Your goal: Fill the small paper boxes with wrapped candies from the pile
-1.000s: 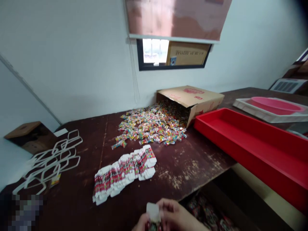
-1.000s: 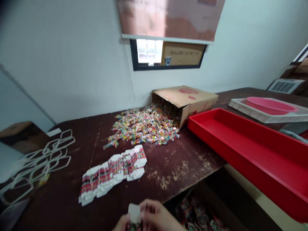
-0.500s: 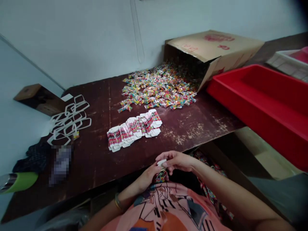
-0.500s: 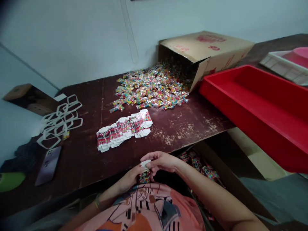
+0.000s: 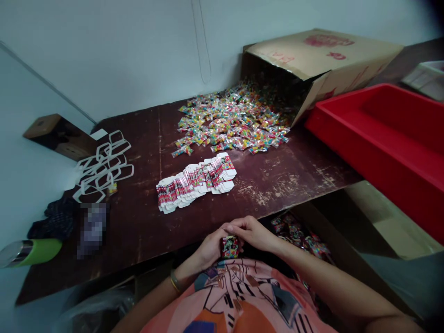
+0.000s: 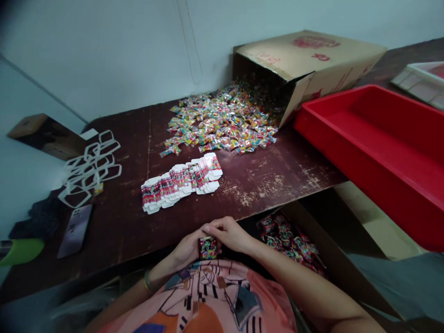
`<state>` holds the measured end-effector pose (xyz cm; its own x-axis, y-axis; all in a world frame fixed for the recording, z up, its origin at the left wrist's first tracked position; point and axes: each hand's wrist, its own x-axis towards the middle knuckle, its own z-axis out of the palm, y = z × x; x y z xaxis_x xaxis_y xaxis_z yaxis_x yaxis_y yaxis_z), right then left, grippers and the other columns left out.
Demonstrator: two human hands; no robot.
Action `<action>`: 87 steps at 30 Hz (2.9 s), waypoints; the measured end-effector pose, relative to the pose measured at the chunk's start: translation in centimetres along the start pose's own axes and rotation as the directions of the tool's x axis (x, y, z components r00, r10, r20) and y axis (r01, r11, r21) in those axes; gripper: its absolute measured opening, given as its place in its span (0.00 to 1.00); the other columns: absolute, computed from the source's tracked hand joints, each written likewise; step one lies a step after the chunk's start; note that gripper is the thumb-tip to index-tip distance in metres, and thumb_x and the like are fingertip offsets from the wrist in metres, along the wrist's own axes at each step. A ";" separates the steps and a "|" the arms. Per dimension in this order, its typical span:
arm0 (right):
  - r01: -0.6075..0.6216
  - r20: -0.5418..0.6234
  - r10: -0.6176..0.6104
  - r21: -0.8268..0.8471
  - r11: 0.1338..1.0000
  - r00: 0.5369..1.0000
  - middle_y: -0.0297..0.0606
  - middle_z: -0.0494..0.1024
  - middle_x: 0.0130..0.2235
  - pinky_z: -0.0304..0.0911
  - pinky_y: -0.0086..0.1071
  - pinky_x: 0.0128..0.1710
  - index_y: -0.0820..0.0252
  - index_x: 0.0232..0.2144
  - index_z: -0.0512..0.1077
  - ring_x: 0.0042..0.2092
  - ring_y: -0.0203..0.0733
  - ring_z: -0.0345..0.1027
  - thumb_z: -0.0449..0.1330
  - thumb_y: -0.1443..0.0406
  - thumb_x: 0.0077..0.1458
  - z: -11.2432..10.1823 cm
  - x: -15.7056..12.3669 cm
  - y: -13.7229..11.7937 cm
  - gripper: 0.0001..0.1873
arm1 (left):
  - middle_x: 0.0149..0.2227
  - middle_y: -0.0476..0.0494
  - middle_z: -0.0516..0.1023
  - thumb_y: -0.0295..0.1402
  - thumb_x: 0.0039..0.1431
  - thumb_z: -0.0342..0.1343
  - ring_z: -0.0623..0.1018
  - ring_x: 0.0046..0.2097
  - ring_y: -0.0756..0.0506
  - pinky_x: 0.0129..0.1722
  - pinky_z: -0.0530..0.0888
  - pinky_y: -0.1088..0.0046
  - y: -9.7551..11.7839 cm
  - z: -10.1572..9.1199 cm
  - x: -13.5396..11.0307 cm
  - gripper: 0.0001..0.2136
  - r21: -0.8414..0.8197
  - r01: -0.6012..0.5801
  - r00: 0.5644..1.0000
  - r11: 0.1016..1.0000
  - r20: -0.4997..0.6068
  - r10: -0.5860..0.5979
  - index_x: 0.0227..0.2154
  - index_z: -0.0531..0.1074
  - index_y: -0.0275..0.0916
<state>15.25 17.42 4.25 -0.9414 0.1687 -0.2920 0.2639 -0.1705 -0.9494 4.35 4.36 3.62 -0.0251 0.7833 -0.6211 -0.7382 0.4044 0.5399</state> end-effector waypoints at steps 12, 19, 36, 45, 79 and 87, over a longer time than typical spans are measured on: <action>0.076 -0.103 -0.080 -0.043 0.996 0.991 0.39 0.76 0.34 0.61 0.26 0.22 0.64 0.26 0.77 0.25 0.33 0.66 0.53 0.49 0.58 0.7 0.1 0.1 0.26 | 0.39 0.39 0.78 0.31 0.53 0.51 0.77 0.37 0.42 0.44 0.69 0.61 0.2 -0.2 -0.1 0.23 -0.130 -0.002 0.997 0.992 0.082 0.012 0.53 0.65 0.35; 0.295 -0.010 -0.323 -0.382 0.876 0.946 0.41 0.77 0.41 0.65 0.32 0.43 0.57 0.42 0.78 0.42 0.41 0.70 0.55 0.59 0.61 -0.8 0.0 0.1 0.14 | 0.47 0.44 0.74 0.23 0.45 0.53 0.75 0.45 0.43 0.48 0.66 0.65 -0.8 -1.7 -0.3 0.33 -0.108 -0.051 0.985 0.993 0.156 0.068 0.57 0.60 0.43; -0.170 -0.385 -0.595 -0.907 0.386 0.705 0.53 0.68 0.56 0.50 0.49 0.56 0.64 0.52 0.70 0.58 0.55 0.55 0.54 0.66 0.59 -20.6 12.1 -3.3 0.18 | 0.29 0.53 0.71 0.27 0.45 0.61 0.69 0.33 0.48 0.34 0.64 0.76 6.1 -3.2 -4.3 0.12 0.767 -0.120 0.983 0.630 0.004 0.183 0.36 0.71 0.39; -0.027 -0.320 -0.657 -0.910 0.415 0.683 0.42 0.77 0.48 0.52 0.48 0.56 0.55 0.48 0.72 0.52 0.49 0.63 0.50 0.68 0.61 -12.5 4.6 4.5 0.16 | 0.40 0.44 0.75 0.38 0.53 0.58 0.75 0.37 0.44 0.31 0.72 0.71 7.0 -5.5 -3.5 0.20 0.560 -0.065 0.997 0.826 0.010 0.072 0.49 0.65 0.42; 0.206 -0.453 -0.169 0.031 0.978 0.875 0.38 0.73 0.38 0.65 0.35 0.40 0.56 0.37 0.71 0.39 0.41 0.68 0.59 0.55 0.55 -3.0 1.1 0.2 0.13 | 0.30 0.41 0.76 0.57 0.57 0.44 0.75 0.29 0.46 0.22 0.71 0.76 2.4 0.1 2.0 0.30 0.334 -0.223 0.957 0.916 -0.105 0.271 0.44 0.71 0.32; 0.056 -0.256 0.065 0.438 0.897 0.964 0.26 0.66 0.23 0.59 0.22 0.21 0.60 0.30 0.69 0.22 0.27 0.56 0.67 0.58 0.44 -1.3 2.6 0.3 0.15 | 0.37 0.40 0.77 0.52 0.61 0.43 0.74 0.38 0.42 0.35 0.71 0.70 2.6 0.3 1.3 0.24 0.778 -0.323 0.821 0.539 -0.054 0.569 0.41 0.74 0.38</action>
<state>13.15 19.08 3.09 -0.8371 0.4004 -0.3727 0.0918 -0.5688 -0.8173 2.57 6.62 4.40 -0.4767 0.8476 -0.2330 0.1341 0.3321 0.9337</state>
